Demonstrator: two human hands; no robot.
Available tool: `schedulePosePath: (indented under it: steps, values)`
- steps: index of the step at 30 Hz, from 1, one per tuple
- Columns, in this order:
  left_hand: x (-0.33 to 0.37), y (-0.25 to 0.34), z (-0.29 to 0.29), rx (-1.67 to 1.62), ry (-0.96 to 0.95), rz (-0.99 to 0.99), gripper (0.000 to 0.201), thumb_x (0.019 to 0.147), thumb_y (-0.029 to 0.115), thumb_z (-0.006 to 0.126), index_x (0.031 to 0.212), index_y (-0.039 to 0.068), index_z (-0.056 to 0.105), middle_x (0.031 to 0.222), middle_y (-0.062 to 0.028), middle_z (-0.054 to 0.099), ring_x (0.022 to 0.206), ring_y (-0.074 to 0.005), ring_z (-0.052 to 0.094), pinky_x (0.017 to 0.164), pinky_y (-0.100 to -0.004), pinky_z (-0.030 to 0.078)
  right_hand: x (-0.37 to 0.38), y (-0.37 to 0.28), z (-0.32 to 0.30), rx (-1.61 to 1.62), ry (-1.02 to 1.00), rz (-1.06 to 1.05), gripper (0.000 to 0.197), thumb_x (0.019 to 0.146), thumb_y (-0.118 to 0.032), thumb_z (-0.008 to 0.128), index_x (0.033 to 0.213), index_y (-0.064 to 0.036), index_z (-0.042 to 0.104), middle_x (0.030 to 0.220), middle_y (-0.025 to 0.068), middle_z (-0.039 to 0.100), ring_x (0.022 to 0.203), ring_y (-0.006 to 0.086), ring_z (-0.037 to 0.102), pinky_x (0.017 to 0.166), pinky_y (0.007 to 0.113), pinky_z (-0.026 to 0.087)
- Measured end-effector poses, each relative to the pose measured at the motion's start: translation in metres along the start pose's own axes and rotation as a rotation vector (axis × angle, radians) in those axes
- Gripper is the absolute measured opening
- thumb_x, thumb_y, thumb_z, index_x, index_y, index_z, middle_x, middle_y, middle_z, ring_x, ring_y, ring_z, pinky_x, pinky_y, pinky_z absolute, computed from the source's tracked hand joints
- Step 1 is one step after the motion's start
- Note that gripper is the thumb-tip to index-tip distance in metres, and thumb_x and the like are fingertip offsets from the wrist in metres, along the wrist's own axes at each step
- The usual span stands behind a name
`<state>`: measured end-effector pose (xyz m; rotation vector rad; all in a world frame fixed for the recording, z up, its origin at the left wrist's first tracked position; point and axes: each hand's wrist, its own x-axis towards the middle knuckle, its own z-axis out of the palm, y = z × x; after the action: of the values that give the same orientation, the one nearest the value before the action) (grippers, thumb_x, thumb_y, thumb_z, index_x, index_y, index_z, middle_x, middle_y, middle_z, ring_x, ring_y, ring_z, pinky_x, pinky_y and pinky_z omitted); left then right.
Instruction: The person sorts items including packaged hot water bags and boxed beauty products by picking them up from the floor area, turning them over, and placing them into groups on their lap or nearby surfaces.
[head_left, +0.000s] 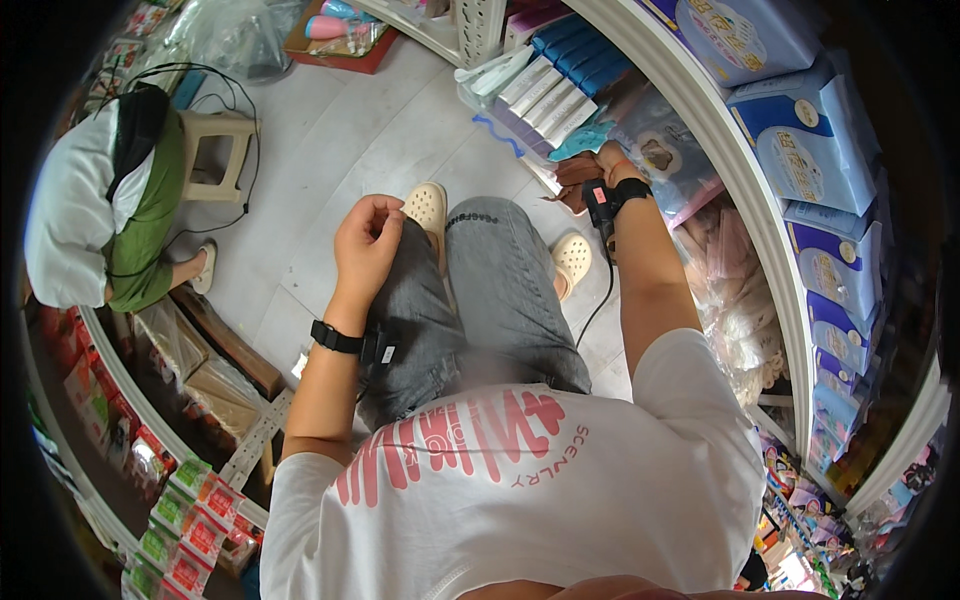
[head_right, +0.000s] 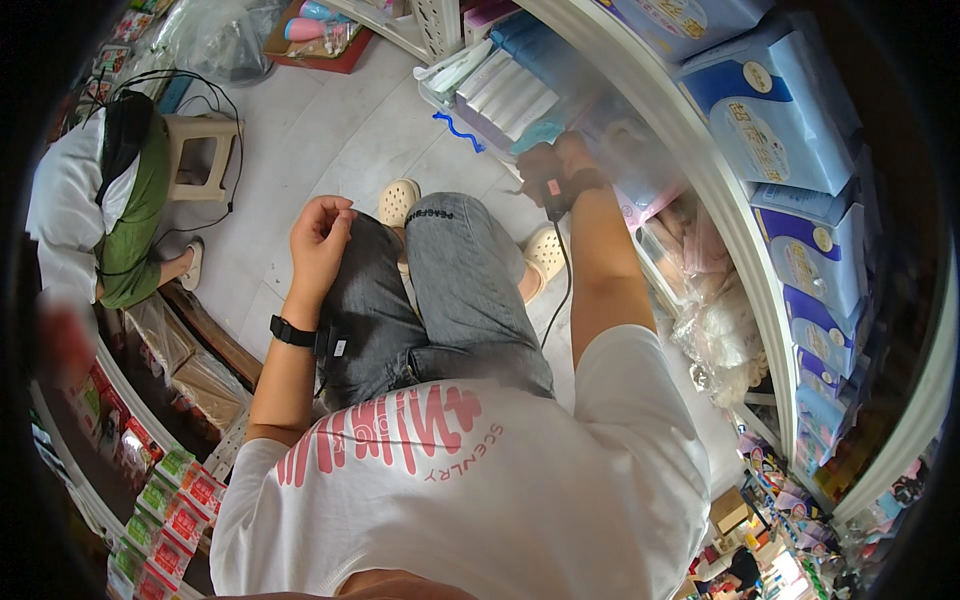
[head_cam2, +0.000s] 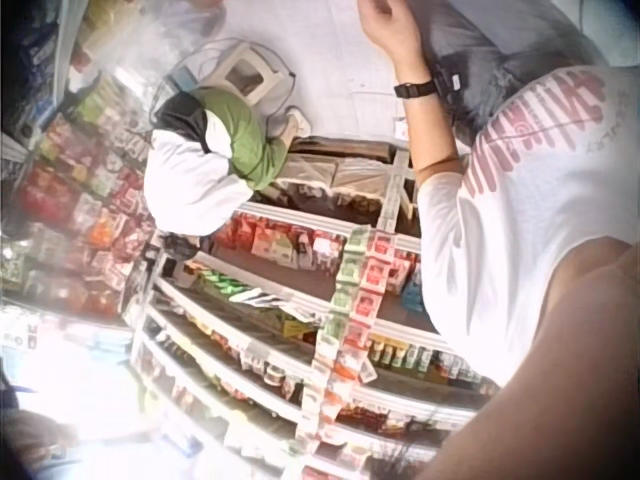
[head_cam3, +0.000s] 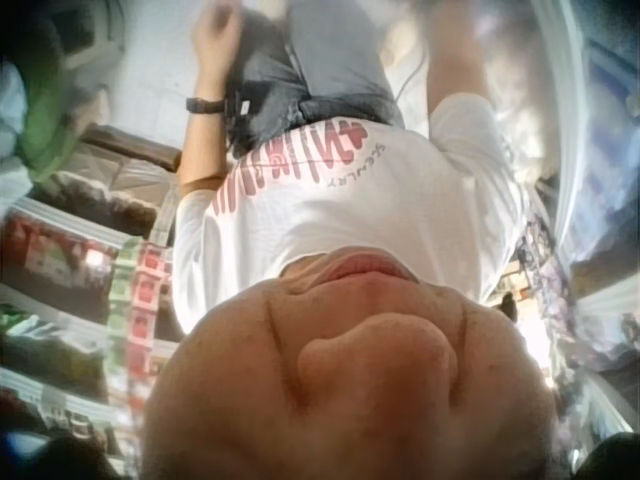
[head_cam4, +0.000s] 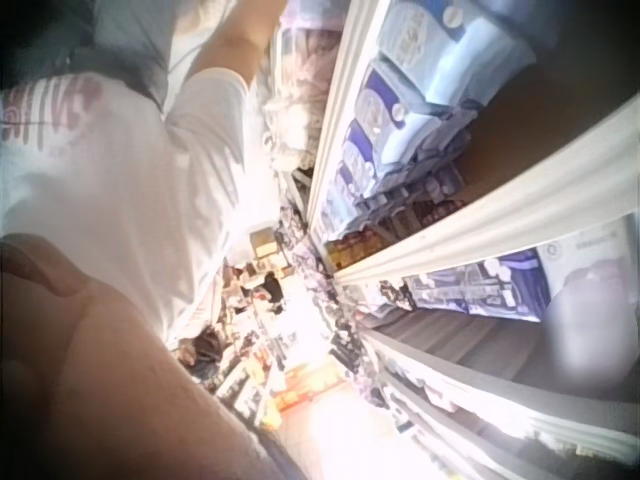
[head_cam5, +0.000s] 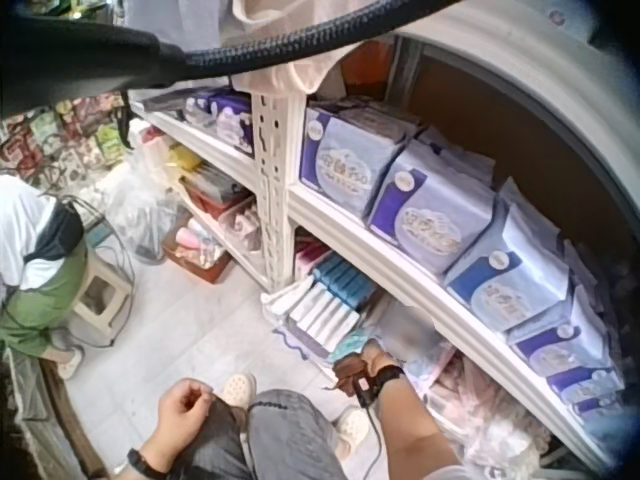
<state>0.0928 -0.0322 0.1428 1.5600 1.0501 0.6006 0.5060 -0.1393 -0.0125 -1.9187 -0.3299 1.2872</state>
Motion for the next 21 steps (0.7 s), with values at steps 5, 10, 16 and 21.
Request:
schedulePosePath:
  steps: [5, 10, 16, 21]
  values:
    - [-0.002, -0.008, -0.002, 0.001, -0.008, 0.052, 0.009, 0.091, 0.003, 0.058, 0.1, 0.003, 0.06, 0.088, -0.0007, 0.062, 0.073, -0.0053, 0.055, 0.062, -0.0193, 0.045, -0.023, -0.013, 0.013, 0.462, -0.329, 0.401, 0.042, 0.093, -0.027, 0.036, 0.098, 0.0086, 0.057, 0.088, 0.0225, 0.061, 0.07, 0.0357, 0.059, 0.06, 0.052, 0.048]
    - [-0.008, -0.01, -0.005, -0.041, 0.03, 0.091, 0.009, 0.091, 0.002, 0.057, 0.1, 0.003, 0.059, 0.088, -0.0009, 0.062, 0.073, -0.0053, 0.056, 0.062, -0.0193, 0.045, -0.051, -0.025, 0.05, 0.534, -0.138, 0.341, 0.043, 0.091, -0.027, 0.036, 0.094, 0.0103, 0.056, 0.085, 0.025, 0.06, 0.069, 0.0384, 0.06, 0.057, 0.055, 0.048]
    - [-0.017, -0.009, -0.018, -0.07, 0.059, 0.115, 0.01, 0.091, 0.004, 0.059, 0.101, 0.003, 0.059, 0.088, -0.001, 0.063, 0.073, -0.0055, 0.057, 0.061, -0.0197, 0.046, -0.065, -0.014, 0.073, 0.481, -0.007, 0.2, 0.034, 0.094, -0.032, 0.041, 0.108, -0.0014, 0.047, 0.094, 0.0195, 0.06, 0.079, 0.0358, 0.062, 0.066, 0.058, 0.051]
    - [-0.025, -0.003, -0.027, -0.06, 0.091, 0.121, 0.011, 0.091, 0.004, 0.059, 0.101, 0.003, 0.06, 0.089, -0.001, 0.064, 0.075, -0.0056, 0.058, 0.063, -0.02, 0.046, -0.085, -0.01, 0.081, 0.554, -0.155, 0.278, 0.031, 0.096, -0.035, 0.04, 0.111, -0.0081, 0.046, 0.094, 0.0143, 0.06, 0.081, 0.0315, 0.062, 0.063, 0.051, 0.052]
